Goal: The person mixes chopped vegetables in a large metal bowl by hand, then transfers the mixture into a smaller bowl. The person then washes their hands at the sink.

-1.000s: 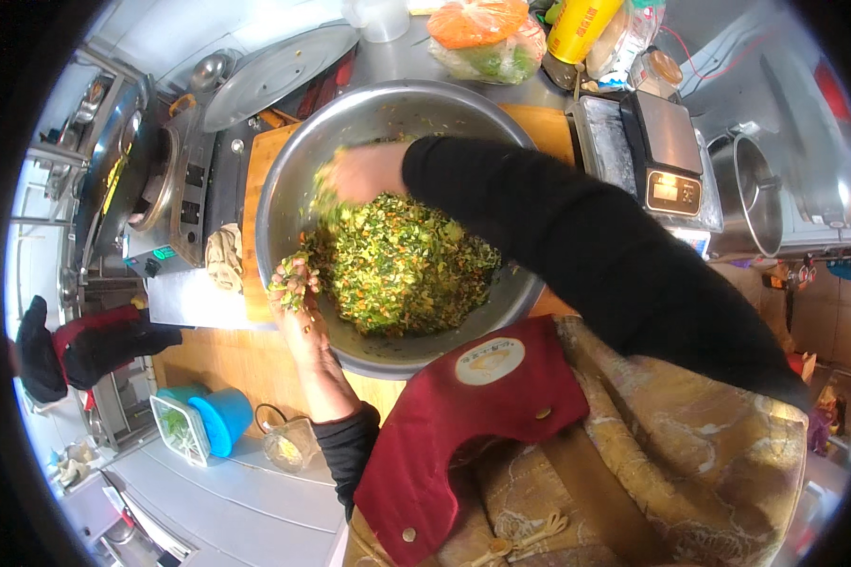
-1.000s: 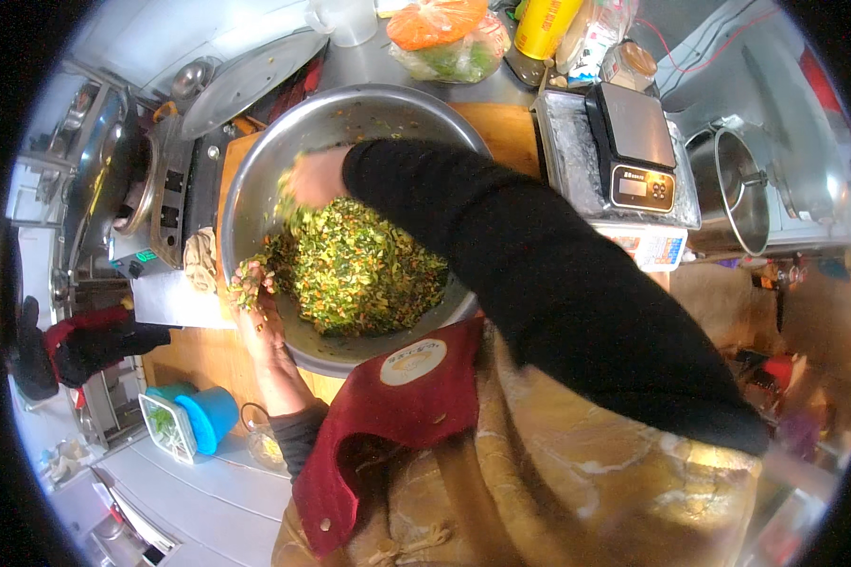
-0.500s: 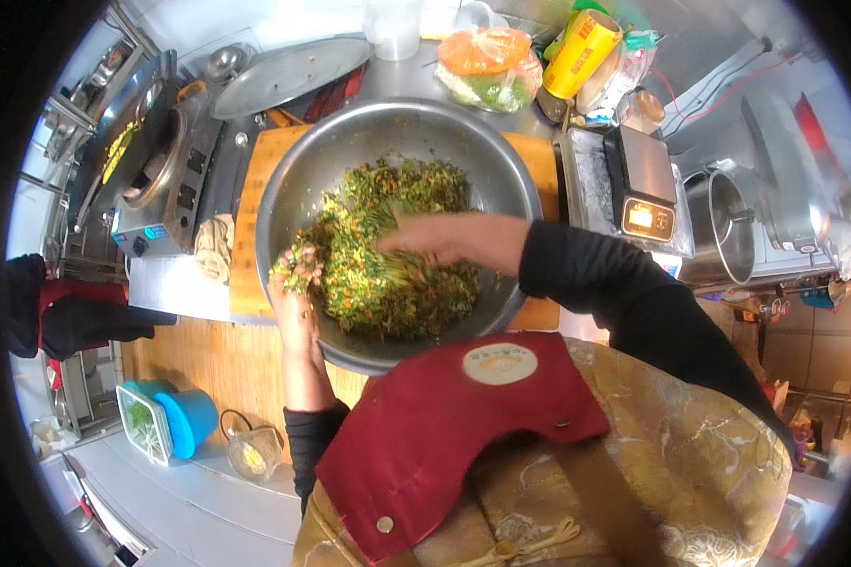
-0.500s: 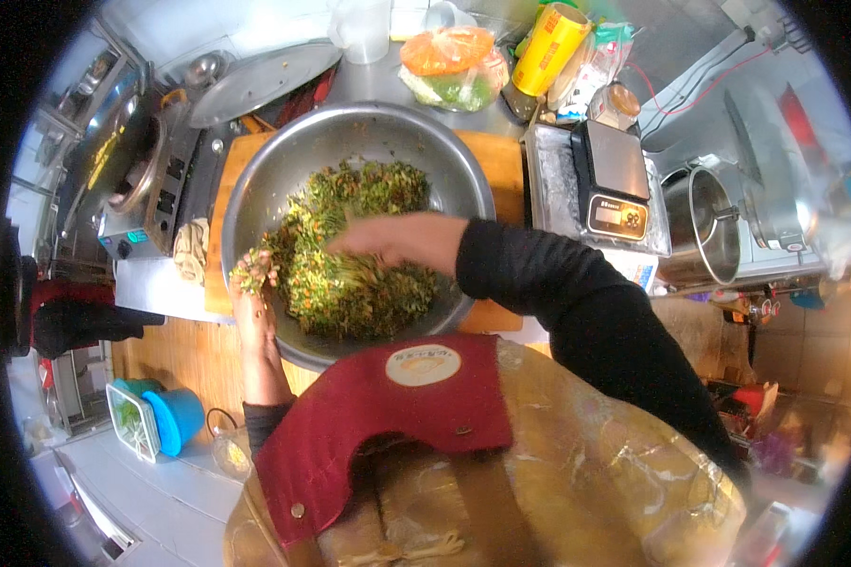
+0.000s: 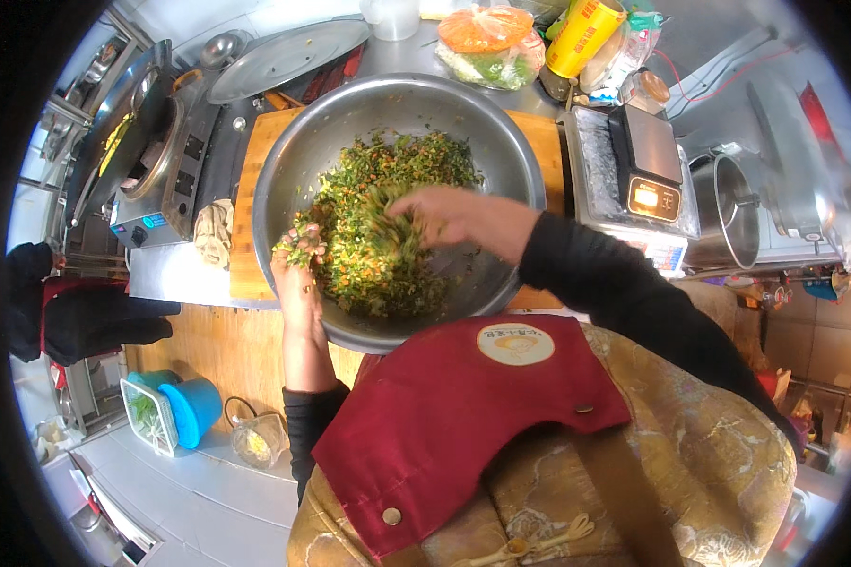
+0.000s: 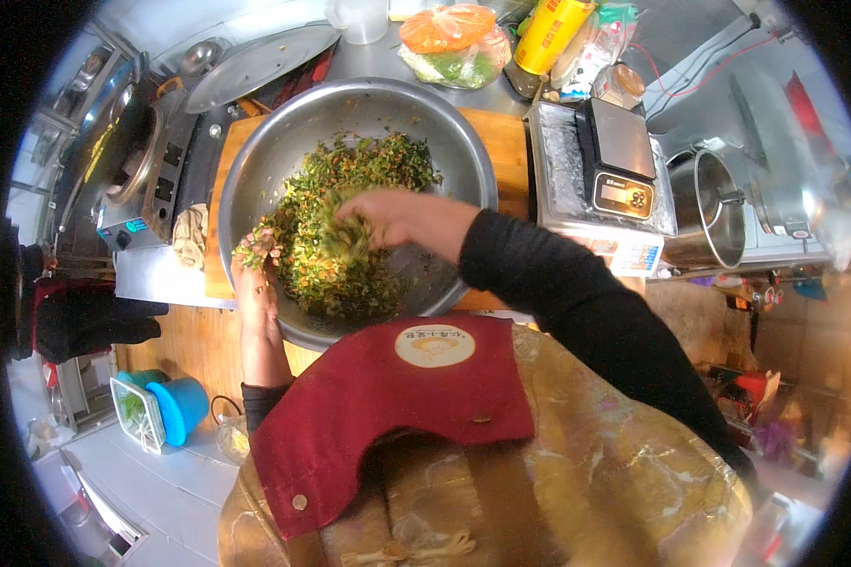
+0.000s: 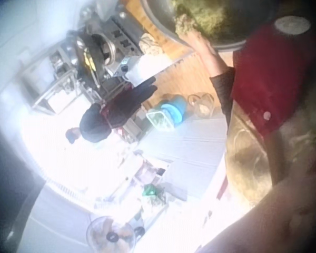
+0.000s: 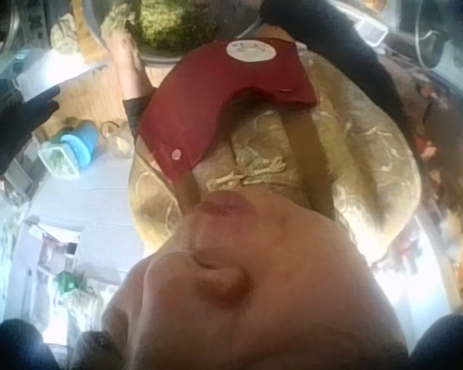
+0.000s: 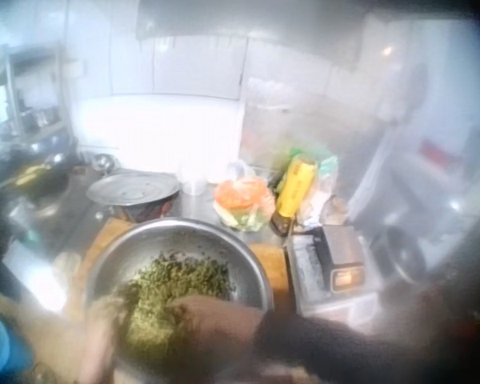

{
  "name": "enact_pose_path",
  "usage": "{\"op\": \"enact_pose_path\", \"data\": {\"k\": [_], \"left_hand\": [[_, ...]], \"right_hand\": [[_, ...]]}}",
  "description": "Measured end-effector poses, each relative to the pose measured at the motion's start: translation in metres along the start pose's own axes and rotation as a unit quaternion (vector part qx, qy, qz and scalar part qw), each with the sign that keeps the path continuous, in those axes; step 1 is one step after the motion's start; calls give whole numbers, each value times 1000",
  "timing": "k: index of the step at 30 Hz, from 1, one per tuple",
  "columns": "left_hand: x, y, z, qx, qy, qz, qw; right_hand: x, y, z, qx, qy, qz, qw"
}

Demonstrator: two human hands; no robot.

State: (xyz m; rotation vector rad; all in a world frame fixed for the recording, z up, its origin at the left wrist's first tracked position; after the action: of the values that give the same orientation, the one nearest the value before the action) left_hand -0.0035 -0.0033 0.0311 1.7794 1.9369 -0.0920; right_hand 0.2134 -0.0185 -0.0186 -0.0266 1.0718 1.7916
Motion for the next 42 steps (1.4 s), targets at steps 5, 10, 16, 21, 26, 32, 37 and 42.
{"op": "enact_pose_path", "data": {"k": [5,10,16,21,26,32,37,42], "left_hand": [[5,-4,2,17,-8,-8,1000],[8,-6,2,34,-1,-15,999],[6,4,4,84,18,32,996],[2,-1,-4,77,56,-19,995],[-2,5,-9,98,57,-17,993],[0,-2,-5,35,35,-46,998],[2,-5,-5,80,51,-30,995],[2,-3,-4,91,48,-30,994]], "right_hand": [[-3,-22,90,-421,-22,-86,903],[4,56,4,-760,38,38,648],[11,-19,28,-831,-53,219,508],[107,-28,114,-779,-90,2,620],[86,103,8,-774,-3,123,621],[7,74,-18,-862,-95,339,365],[51,-39,91,-886,-49,108,448],[-23,-73,67,-494,88,-101,859]]}}
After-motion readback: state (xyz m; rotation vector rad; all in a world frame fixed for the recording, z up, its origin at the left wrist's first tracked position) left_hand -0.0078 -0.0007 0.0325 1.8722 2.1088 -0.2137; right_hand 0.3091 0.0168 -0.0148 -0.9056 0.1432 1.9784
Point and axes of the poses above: each hand's wrist, its own x-axis towards the middle knuckle, its own y-axis out of the palm, z = x × y, the point moved 7 cm from there along x, towards the middle knuckle, and after that the axes turned 10 degrees about -y, right-handed, at the moved point
